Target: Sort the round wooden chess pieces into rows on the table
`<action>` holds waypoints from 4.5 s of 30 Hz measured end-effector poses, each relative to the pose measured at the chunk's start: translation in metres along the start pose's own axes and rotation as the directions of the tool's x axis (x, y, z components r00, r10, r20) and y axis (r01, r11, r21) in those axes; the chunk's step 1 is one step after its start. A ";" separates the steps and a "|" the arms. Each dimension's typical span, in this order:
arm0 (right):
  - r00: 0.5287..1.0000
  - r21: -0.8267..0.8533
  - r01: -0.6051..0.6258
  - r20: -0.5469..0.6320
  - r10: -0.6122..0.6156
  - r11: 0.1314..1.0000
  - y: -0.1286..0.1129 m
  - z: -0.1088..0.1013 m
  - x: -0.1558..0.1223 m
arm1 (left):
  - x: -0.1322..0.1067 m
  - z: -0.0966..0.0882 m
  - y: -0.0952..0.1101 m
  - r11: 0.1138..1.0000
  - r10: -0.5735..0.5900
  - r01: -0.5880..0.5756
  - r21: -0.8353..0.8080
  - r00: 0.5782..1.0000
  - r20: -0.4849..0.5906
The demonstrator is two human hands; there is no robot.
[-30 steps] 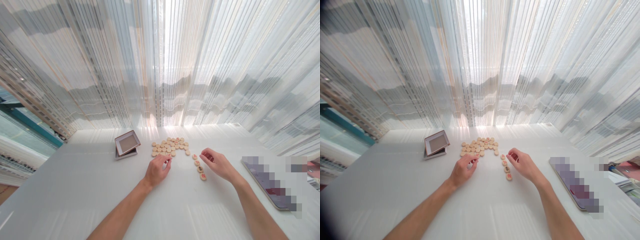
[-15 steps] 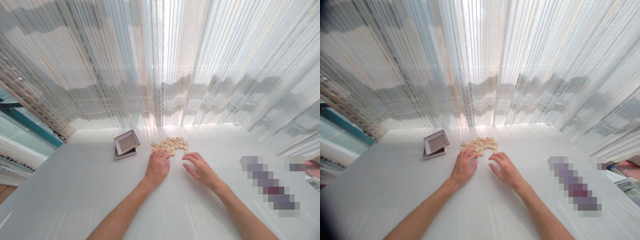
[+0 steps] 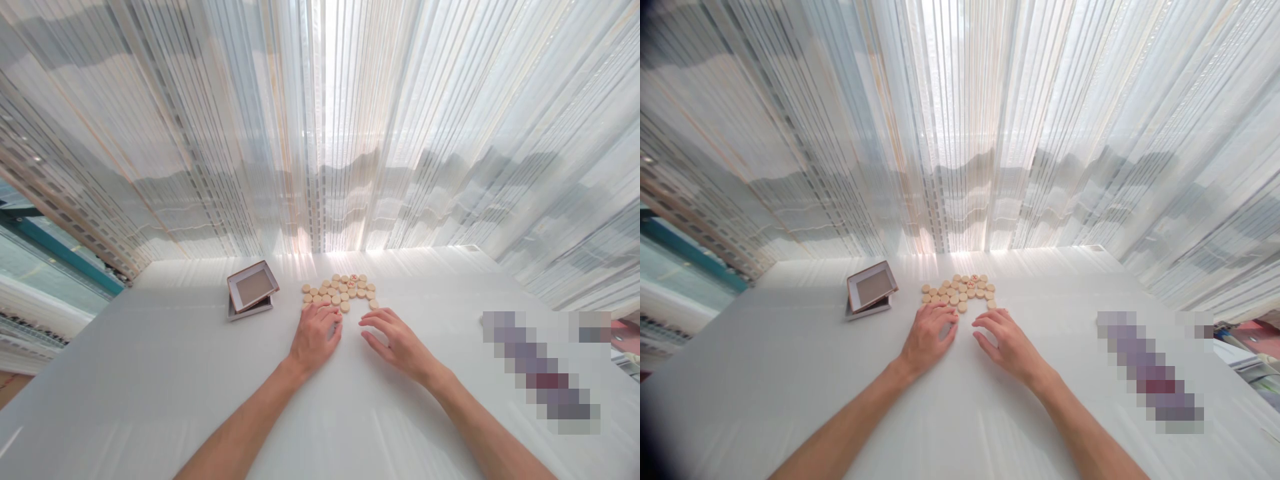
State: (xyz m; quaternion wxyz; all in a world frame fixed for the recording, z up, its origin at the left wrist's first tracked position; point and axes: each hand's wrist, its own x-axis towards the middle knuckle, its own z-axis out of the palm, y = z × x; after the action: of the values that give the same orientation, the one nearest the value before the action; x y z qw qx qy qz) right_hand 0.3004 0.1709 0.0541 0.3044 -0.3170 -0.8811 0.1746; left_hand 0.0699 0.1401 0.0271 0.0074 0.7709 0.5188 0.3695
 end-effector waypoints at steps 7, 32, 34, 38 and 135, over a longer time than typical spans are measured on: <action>1.000 0.013 -0.010 0.025 0.010 1.000 -0.001 0.003 0.000 | -0.001 -0.002 0.002 1.000 -0.013 0.014 -0.023 0.999 0.041; 0.995 0.068 -0.075 0.074 0.070 0.995 -0.006 0.004 -0.002 | -0.003 -0.005 0.005 0.975 0.044 -0.005 -0.224 0.985 0.168; 0.994 0.061 -0.084 0.082 0.079 0.995 -0.006 0.004 -0.002 | -0.004 -0.005 0.004 0.967 0.033 0.007 -0.255 0.988 0.151; 0.993 0.069 -0.088 0.086 0.082 0.994 -0.005 0.006 -0.003 | -0.004 -0.003 0.002 0.947 0.004 0.037 -0.318 0.992 0.126; 0.997 0.293 -0.036 -0.060 0.056 0.955 -0.012 0.016 -0.003 | -0.004 -0.008 0.026 0.621 -0.283 0.439 -0.650 0.898 0.337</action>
State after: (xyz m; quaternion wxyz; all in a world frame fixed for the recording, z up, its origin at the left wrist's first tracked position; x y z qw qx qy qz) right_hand 0.2868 0.1588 0.0470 0.3733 -0.2947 -0.8273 0.2989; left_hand 0.0851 0.1221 0.0405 0.4312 0.6194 0.4763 0.4512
